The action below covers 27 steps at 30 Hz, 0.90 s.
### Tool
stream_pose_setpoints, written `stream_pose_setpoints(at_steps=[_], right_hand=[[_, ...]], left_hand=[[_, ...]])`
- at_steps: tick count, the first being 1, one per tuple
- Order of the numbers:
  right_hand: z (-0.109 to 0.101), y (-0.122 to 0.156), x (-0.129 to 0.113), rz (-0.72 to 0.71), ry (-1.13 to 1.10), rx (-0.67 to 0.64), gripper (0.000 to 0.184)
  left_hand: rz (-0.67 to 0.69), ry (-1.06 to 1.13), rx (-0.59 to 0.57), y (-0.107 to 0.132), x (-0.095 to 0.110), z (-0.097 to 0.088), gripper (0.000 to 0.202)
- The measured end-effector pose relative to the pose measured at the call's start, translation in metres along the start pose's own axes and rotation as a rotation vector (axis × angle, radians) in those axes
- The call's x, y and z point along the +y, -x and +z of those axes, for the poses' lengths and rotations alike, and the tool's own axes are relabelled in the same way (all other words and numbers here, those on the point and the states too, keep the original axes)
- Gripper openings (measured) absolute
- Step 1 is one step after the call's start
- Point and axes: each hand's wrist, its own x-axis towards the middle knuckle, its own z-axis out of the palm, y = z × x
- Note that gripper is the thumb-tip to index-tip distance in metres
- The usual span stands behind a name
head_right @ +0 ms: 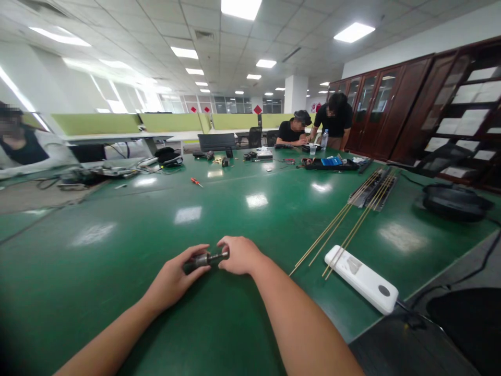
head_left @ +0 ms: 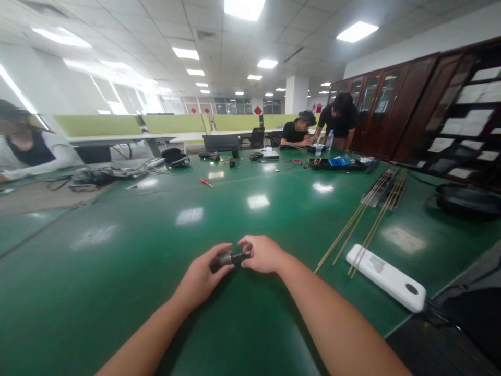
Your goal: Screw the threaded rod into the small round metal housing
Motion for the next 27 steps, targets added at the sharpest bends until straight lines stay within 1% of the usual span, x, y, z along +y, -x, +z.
stream_pose_setpoints(at_steps=[3, 6, 10, 15, 18, 22, 27], right_hand=[[-0.001, 0.002, -0.005, -0.013, 0.029, 0.015, 0.043], [-0.001, 0.004, -0.009, -0.014, 0.030, 0.031, 0.036], [0.002, 0.005, -0.014, -0.041, -0.009, 0.035, 0.029], [0.005, 0.006, -0.021, -0.067, -0.047, 0.107, 0.028], [0.004, 0.006, -0.024, -0.054, -0.049, 0.121, 0.025], [0.003, 0.005, -0.023, -0.068, -0.019, 0.094, 0.021], [0.004, 0.004, -0.021, -0.125, 0.058, 0.105, 0.015]], left_hand=[[-0.057, 0.038, 0.014, -0.001, 0.000, -0.002, 0.034], [-0.073, 0.073, 0.009, -0.001, 0.002, -0.003, 0.027], [-0.065, 0.105, 0.014, 0.000, 0.005, -0.005, 0.027], [-0.074, 0.134, -0.003, 0.002, 0.007, -0.005, 0.027], [-0.068, 0.129, -0.004, 0.002, 0.007, -0.005, 0.027], [-0.044, 0.111, -0.015, 0.003, 0.007, -0.006, 0.027], [-0.049, 0.098, -0.028, 0.003, 0.008, -0.005, 0.026]])
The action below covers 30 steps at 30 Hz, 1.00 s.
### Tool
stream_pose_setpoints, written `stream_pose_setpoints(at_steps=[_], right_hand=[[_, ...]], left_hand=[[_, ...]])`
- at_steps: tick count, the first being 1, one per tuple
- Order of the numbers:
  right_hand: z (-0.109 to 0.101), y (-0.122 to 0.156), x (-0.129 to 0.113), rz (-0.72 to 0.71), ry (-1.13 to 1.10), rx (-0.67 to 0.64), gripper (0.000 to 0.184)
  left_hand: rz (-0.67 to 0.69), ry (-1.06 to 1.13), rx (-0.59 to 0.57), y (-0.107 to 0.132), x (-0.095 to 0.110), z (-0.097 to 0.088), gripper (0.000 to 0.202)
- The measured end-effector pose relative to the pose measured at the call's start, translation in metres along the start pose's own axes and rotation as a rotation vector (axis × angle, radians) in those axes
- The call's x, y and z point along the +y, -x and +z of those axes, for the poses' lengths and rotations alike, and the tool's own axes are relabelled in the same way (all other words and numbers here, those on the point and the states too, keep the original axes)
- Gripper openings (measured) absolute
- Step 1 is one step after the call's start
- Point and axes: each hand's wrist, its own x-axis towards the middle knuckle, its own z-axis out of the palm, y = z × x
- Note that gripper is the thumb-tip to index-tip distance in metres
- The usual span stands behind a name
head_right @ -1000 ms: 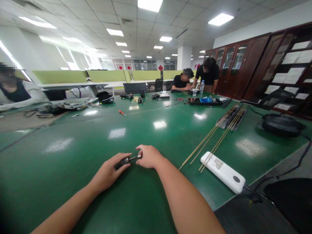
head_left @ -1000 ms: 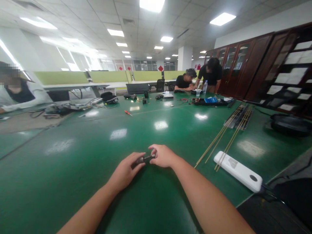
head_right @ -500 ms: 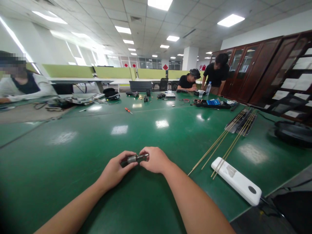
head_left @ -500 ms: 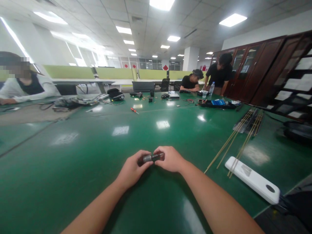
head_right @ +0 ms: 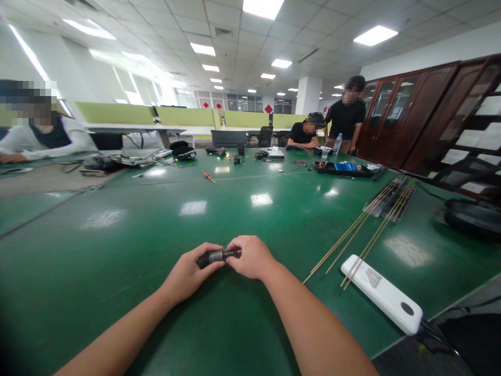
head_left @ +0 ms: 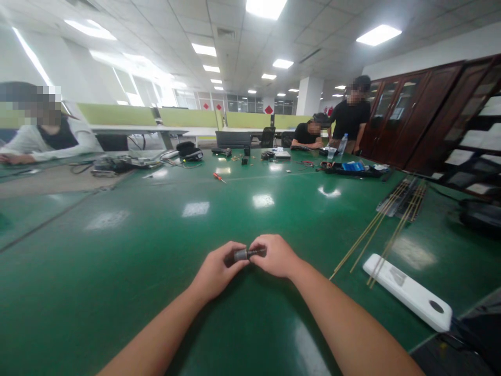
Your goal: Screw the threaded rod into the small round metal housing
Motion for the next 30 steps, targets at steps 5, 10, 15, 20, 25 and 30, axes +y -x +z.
stream_pose_setpoints(at_steps=[5, 10, 15, 20, 25, 30], right_hand=[[-0.0017, 0.0009, -0.0022, -0.014, 0.012, -0.001, 0.015], [-0.0033, -0.0001, -0.0033, 0.020, 0.025, -0.027, 0.014], [-0.0032, -0.0004, -0.0014, 0.010, 0.021, -0.028, 0.013], [-0.0036, -0.0008, -0.0012, 0.022, 0.041, -0.037, 0.013], [-0.0041, -0.0004, -0.0013, 0.008, 0.047, -0.027, 0.013], [-0.0050, -0.0001, -0.0019, 0.016, 0.054, -0.028, 0.013]], left_hand=[[0.007, -0.008, 0.002, -0.0006, 0.0001, 0.0012, 0.027], [0.011, -0.026, 0.003, -0.0003, -0.0003, 0.0012, 0.029], [0.009, -0.029, 0.009, 0.0002, -0.0020, 0.0024, 0.028], [0.011, -0.027, 0.014, -0.0001, -0.0034, 0.0032, 0.028], [0.007, -0.033, 0.025, 0.0001, -0.0047, 0.0033, 0.029], [0.011, -0.027, 0.031, 0.0004, -0.0052, 0.0029, 0.030]])
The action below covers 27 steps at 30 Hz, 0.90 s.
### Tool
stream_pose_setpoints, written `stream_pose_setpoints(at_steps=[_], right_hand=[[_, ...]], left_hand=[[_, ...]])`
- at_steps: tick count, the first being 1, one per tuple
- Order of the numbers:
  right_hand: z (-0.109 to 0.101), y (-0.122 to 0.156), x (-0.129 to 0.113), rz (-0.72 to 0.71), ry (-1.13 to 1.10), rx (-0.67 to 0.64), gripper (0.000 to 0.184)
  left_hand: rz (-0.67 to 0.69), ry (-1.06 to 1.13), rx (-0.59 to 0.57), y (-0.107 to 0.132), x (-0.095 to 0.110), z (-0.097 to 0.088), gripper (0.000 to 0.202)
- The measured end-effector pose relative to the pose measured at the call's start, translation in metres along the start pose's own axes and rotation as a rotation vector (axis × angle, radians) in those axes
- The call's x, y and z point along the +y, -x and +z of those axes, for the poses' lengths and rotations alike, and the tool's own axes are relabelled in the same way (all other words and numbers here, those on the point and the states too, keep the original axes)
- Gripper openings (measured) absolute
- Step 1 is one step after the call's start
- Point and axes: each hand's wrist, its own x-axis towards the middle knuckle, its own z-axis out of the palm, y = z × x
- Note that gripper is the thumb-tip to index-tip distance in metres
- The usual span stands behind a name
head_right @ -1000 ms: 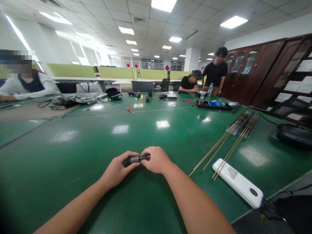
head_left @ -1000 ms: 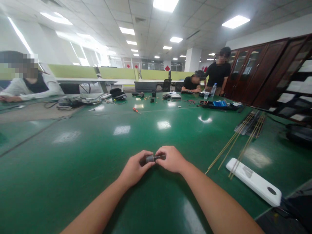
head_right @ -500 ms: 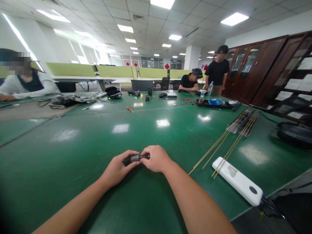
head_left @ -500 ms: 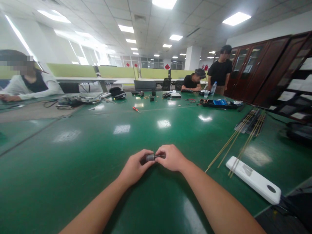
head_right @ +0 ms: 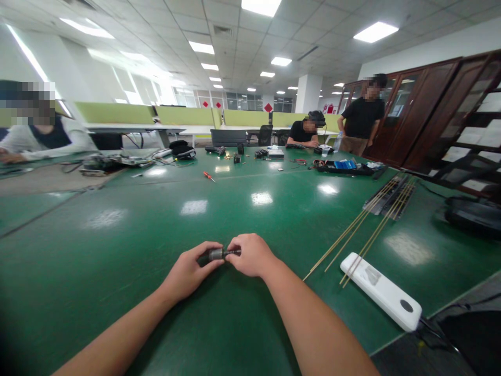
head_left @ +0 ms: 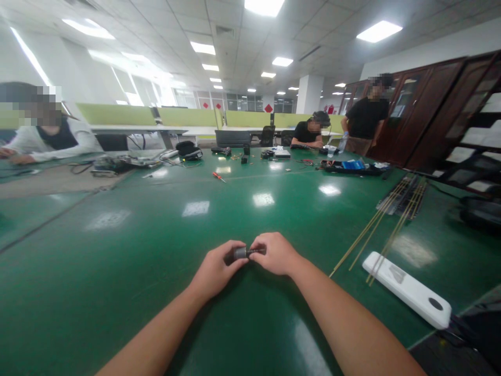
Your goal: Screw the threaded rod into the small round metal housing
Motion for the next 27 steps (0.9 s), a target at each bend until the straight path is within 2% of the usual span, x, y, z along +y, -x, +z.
stream_pose_setpoints(at_steps=[27], right_hand=[[-0.0053, -0.0002, -0.0007, -0.010, 0.047, -0.006, 0.013]], left_hand=[[-0.014, 0.017, 0.000, -0.0003, 0.0028, -0.0008, 0.026]])
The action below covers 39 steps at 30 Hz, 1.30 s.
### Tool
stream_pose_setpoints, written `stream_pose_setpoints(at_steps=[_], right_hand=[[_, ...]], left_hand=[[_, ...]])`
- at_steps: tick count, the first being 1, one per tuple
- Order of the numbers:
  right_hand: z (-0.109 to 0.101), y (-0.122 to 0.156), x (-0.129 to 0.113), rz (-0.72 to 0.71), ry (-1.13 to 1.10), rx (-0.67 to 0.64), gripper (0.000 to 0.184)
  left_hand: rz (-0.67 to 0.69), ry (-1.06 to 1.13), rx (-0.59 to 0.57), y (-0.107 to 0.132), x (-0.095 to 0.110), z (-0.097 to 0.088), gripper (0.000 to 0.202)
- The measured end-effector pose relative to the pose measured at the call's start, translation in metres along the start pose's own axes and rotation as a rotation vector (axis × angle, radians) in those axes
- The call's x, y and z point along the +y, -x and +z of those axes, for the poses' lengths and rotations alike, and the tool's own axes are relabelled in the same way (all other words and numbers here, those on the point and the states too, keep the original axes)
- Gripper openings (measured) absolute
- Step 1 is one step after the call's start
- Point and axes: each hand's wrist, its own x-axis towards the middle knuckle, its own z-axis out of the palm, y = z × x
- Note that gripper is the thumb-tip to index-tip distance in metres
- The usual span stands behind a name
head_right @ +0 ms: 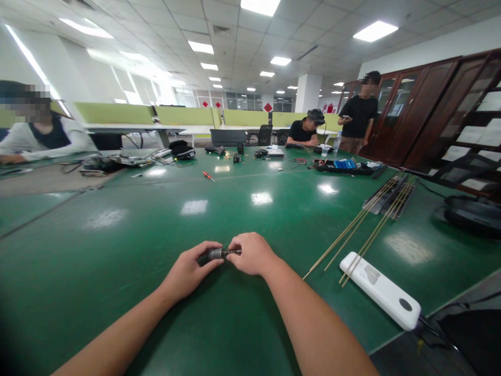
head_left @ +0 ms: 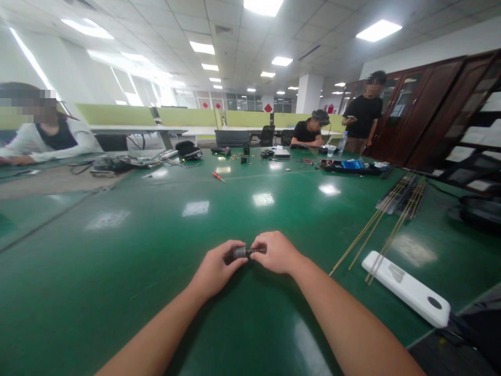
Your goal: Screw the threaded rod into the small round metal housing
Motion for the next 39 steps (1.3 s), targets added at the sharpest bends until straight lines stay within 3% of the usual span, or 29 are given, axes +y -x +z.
stream_pose_setpoints(at_steps=[39], right_hand=[[0.0027, 0.0010, 0.0074, 0.052, -0.045, -0.012, 0.013]], left_hand=[[0.013, -0.022, 0.017, -0.0010, -0.0038, 0.0010, 0.027]])
